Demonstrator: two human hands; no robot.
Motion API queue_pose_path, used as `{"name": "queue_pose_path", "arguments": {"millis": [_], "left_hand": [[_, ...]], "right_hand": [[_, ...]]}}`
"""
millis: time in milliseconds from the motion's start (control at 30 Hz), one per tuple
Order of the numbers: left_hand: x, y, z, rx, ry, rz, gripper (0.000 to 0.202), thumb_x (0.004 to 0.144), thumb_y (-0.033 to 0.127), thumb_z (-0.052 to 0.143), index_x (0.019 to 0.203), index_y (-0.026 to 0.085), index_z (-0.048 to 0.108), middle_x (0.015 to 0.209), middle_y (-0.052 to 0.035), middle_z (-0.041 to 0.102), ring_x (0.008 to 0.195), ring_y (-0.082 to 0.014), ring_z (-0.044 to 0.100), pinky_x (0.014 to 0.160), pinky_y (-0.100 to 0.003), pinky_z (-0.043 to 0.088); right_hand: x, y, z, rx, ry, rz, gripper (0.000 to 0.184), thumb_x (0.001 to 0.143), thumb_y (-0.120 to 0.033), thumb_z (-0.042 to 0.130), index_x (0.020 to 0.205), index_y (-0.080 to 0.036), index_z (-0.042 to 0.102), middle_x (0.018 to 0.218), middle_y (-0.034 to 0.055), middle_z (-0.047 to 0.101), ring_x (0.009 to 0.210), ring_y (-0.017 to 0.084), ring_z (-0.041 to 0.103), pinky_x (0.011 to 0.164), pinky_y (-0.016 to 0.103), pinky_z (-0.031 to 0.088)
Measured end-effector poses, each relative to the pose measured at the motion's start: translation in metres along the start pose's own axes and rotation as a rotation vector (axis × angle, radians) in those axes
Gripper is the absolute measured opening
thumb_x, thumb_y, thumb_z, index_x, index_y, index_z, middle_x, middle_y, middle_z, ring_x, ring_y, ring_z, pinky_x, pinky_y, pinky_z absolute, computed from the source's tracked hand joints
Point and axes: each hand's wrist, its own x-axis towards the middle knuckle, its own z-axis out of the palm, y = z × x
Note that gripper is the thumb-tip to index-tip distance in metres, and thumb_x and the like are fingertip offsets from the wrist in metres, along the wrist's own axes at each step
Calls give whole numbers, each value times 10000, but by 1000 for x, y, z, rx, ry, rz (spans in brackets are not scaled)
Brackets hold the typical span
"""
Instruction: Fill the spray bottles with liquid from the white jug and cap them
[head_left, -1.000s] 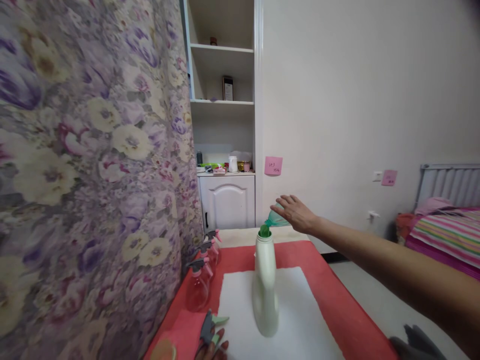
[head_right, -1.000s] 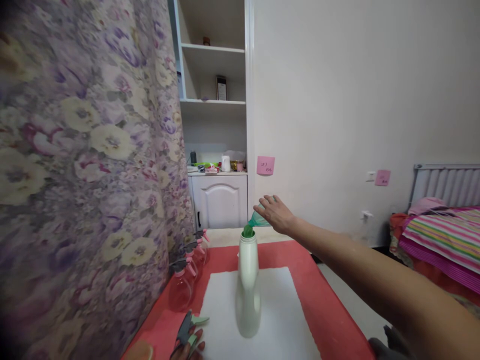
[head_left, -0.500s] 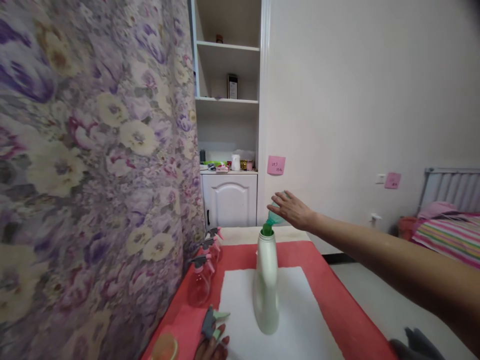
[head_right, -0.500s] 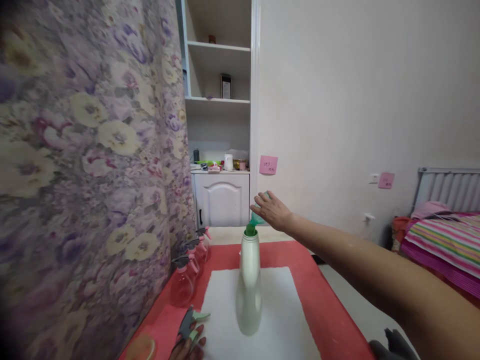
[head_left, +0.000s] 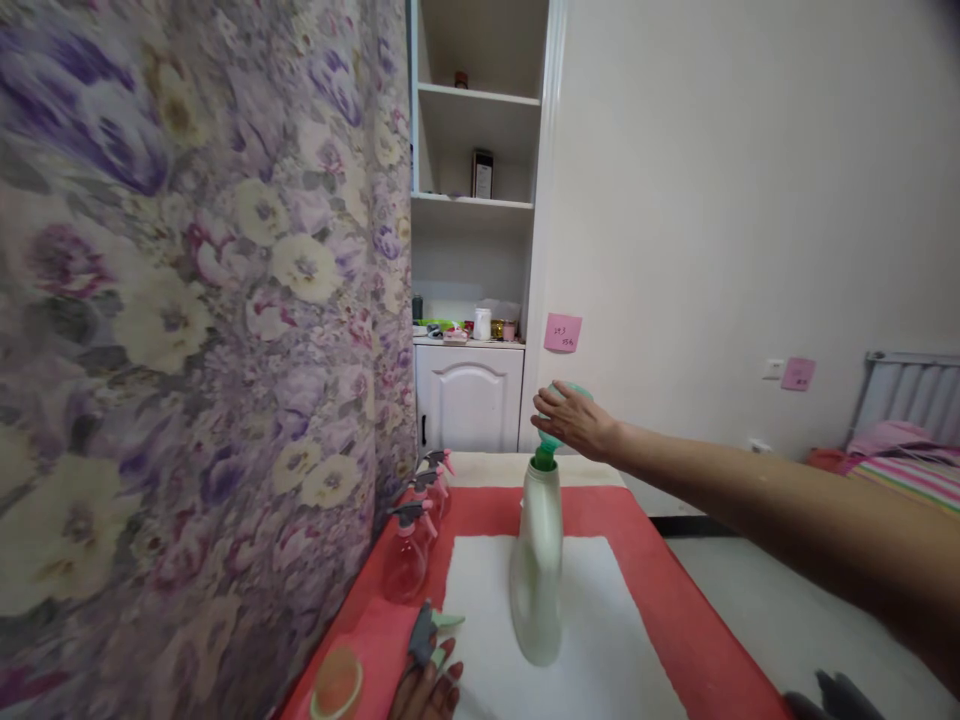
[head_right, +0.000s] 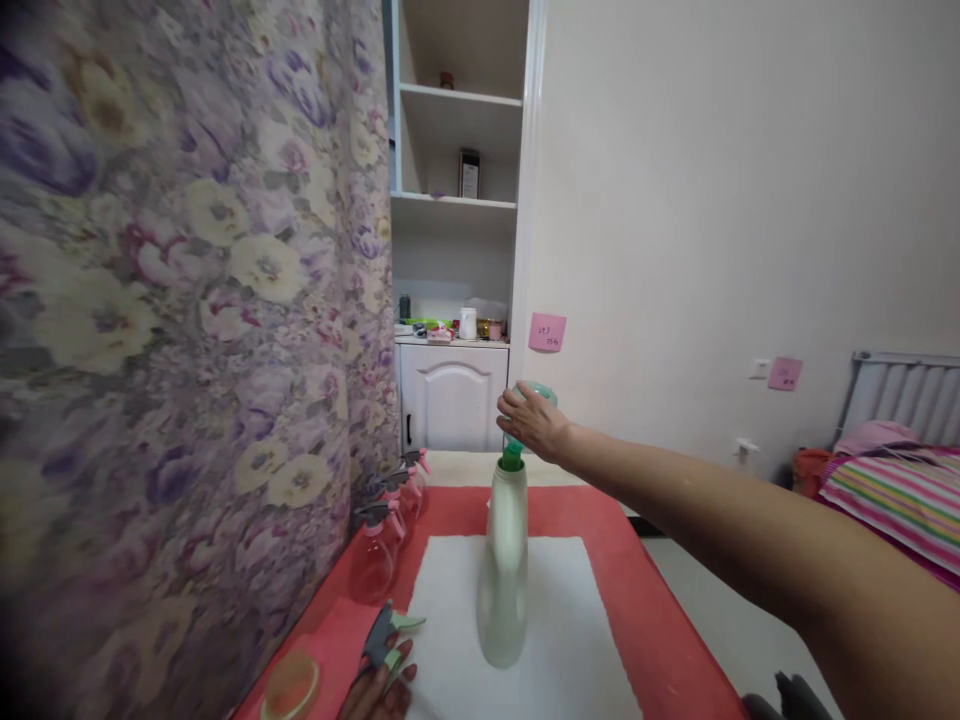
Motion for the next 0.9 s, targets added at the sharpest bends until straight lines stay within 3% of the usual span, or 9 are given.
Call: {"name": "queue_pose_path", "arguments": {"millis": [267, 433, 700, 900], "left_hand": [[0, -1, 1, -16, 20, 0, 694, 678, 292, 783, 1339, 288, 572, 976, -95, 800, 804, -267, 754, 640, -299, 554], [-1, -1, 3, -9, 4, 17, 632, 611, 120, 799, 1210, 273, 670, 926, -72, 810, 753, -247, 749, 625, -286, 563], [-1, -4, -1, -2, -17, 61, 331, 590, 107, 811, 887, 244, 762, 933, -51, 810, 773, -245, 753, 629, -282, 574], [-8, -3, 8, 15, 43, 86, 317, 599, 118, 808, 898, 209, 752, 895, -50, 804, 719, -213, 746, 614, -267, 563]], "right_hand": [[-4, -3, -13, 4, -34, 9, 492, 779, -166, 622, 1247, -304, 551, 1311, 75, 557, 1246, 328, 375, 1085, 494, 262], [-8, -4, -15, 13, -24, -2, 467, 801, -154, 598, 1256, -253, 558, 1325, 110, 541, 1223, 330, 406, 1064, 486, 287], [-15, -2, -8, 89, 28, 27, 416, 862, -146, 525, 1269, -223, 555, 1305, 127, 557, 1217, 326, 417, 1076, 486, 260], [-25, -3, 2, 218, 44, 80, 456, 862, -108, 502, 1303, -215, 544, 1300, 142, 556, 1245, 330, 414, 1071, 480, 245]]}}
